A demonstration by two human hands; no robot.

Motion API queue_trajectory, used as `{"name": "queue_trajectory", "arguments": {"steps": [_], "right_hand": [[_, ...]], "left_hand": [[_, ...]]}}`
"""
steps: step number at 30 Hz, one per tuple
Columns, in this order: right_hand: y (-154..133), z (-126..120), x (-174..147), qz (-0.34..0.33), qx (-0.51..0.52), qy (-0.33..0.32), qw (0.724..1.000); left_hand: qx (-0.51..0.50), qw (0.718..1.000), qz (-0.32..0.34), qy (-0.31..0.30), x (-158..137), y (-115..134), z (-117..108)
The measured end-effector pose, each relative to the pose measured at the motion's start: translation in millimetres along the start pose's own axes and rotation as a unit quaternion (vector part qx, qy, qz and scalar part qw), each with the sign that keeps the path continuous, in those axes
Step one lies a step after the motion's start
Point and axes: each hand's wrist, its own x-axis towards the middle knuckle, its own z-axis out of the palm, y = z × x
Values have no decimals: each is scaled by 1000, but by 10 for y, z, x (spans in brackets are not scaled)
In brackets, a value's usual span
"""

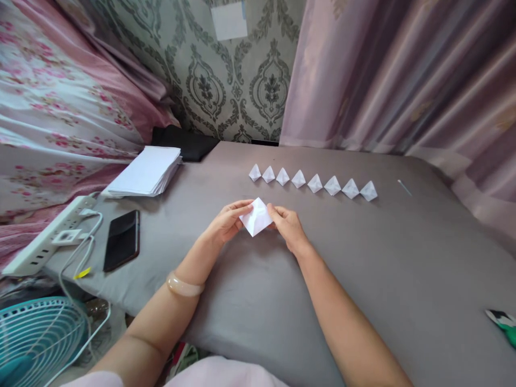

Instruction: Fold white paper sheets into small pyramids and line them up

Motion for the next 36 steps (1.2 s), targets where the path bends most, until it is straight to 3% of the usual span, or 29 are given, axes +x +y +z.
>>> {"name": "queue_trajectory", "arguments": {"steps": [12, 16, 19, 23, 27, 32, 36], "right_hand": [[102, -62, 41, 19, -62, 73, 995], [116, -75, 50, 0, -119, 59, 991], [136, -88, 51, -25, -208, 61, 976], [153, -76, 22, -105, -401, 102, 904], [182, -42, -15, -140, -489, 127, 852], [250, -41, -17, -166, -503, 141, 836], [277, -57, 26, -231, -485, 93, 838]], "left_hand": [[142, 989, -29, -10, 58, -67, -177], [244, 969, 28, 7, 88, -124, -209], [395, 910, 120, 29, 92, -172, -199], [554, 809, 190, 52, 89, -219, -159], [640, 736, 218, 39, 67, -251, -132], [693, 683, 223, 57, 9, -247, -96], [718, 638, 277, -19, 54, -244, -107]]}}
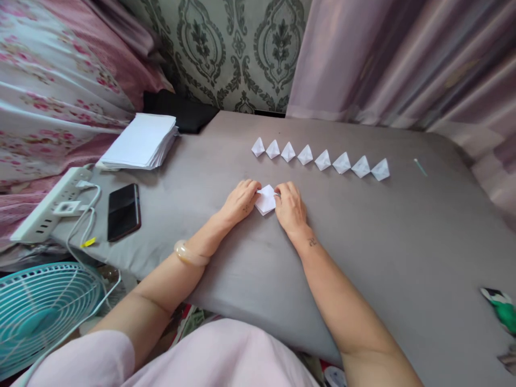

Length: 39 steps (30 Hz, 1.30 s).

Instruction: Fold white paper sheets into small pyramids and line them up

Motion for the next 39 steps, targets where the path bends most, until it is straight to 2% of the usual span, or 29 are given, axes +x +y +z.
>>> {"name": "queue_trajectory", "arguments": {"steps": [4, 7, 11, 15, 30, 39], "right_hand": [[34, -22, 36, -60, 28, -42, 997], [44, -60, 27, -40, 69, -60, 995], [24, -61, -48, 5, 87, -38, 995], [-3, -29, -121, -3, 68, -17, 998], [-92, -33, -211, 1, 12, -28, 1000], [-86, -32, -222, -1, 7, -29, 1000]], "left_hand": [[-38, 996, 75, -11, 25, -102, -1], [-107, 989, 99, -3, 6, -162, -39], [-126, 988, 95, 9, -30, -182, -47], [-112, 988, 101, 19, -50, -201, 5], [-74, 991, 113, 9, -114, -227, 46], [-97, 988, 116, 11, -90, -250, 38]]}}
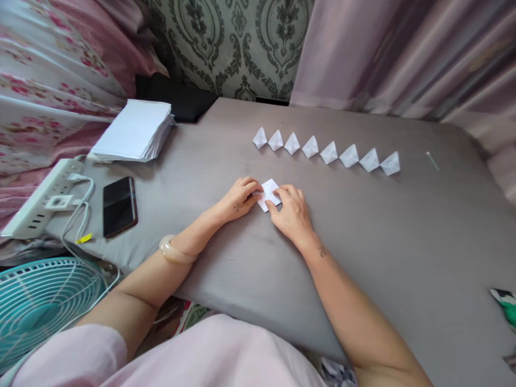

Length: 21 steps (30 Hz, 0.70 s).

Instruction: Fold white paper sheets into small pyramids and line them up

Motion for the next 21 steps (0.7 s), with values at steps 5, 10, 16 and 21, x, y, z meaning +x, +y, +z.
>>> {"name": "queue_trajectory", "arguments": {"steps": [5, 10, 16, 21], "right_hand": [[39, -12, -4, -10, 11, -19, 1000], [13, -10, -18, 0, -6, -28, 1000], [-46, -21, -5, 20, -38, -38, 998], [-52, -37, 11, 23, -40, -42, 998]], "left_hand": [[-26, 1000, -7, 3, 13, -18, -18], [-28, 999, -29, 2, 25, -45, -18], [-1, 999, -31, -7, 48, -56, -45], [33, 993, -107, 45, 7, -175, -144]]}}
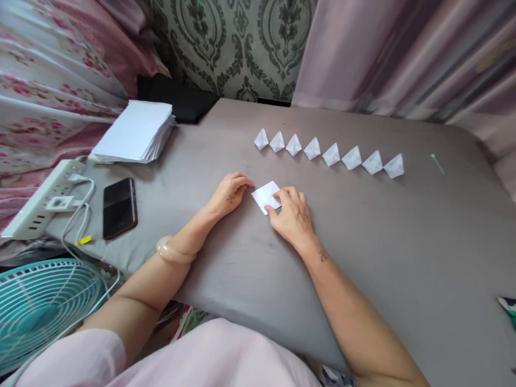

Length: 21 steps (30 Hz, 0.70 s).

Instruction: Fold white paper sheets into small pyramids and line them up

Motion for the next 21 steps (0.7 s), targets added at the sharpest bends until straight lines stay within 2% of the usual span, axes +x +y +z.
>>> {"name": "queue_trajectory", "arguments": {"steps": [3, 5, 9, 11, 14, 17, 21], "right_hand": [[1, -3, 3, 4, 2, -5, 1000], [3, 2, 5, 5, 3, -5, 1000], [5, 23, 0, 2, -3, 4, 1000], [2, 31, -8, -6, -5, 12, 1000], [-13, 34, -27, -26, 2, 36, 999], [-36, 23, -51, -70, 10, 62, 996], [-73, -11, -102, -125, -5, 25, 992]], "left_hand": [[-14, 995, -63, 72, -37, -8, -49], [-40, 994, -51, 89, -65, 58, -44], [-69, 995, 70, 29, -90, 223, 81], [-54, 993, 105, -6, -82, 246, 163], [-26, 992, 123, -30, -66, 215, 243], [-7, 992, 125, -28, -69, 196, 255], [10, 992, 125, -33, -106, 235, 213]]}}
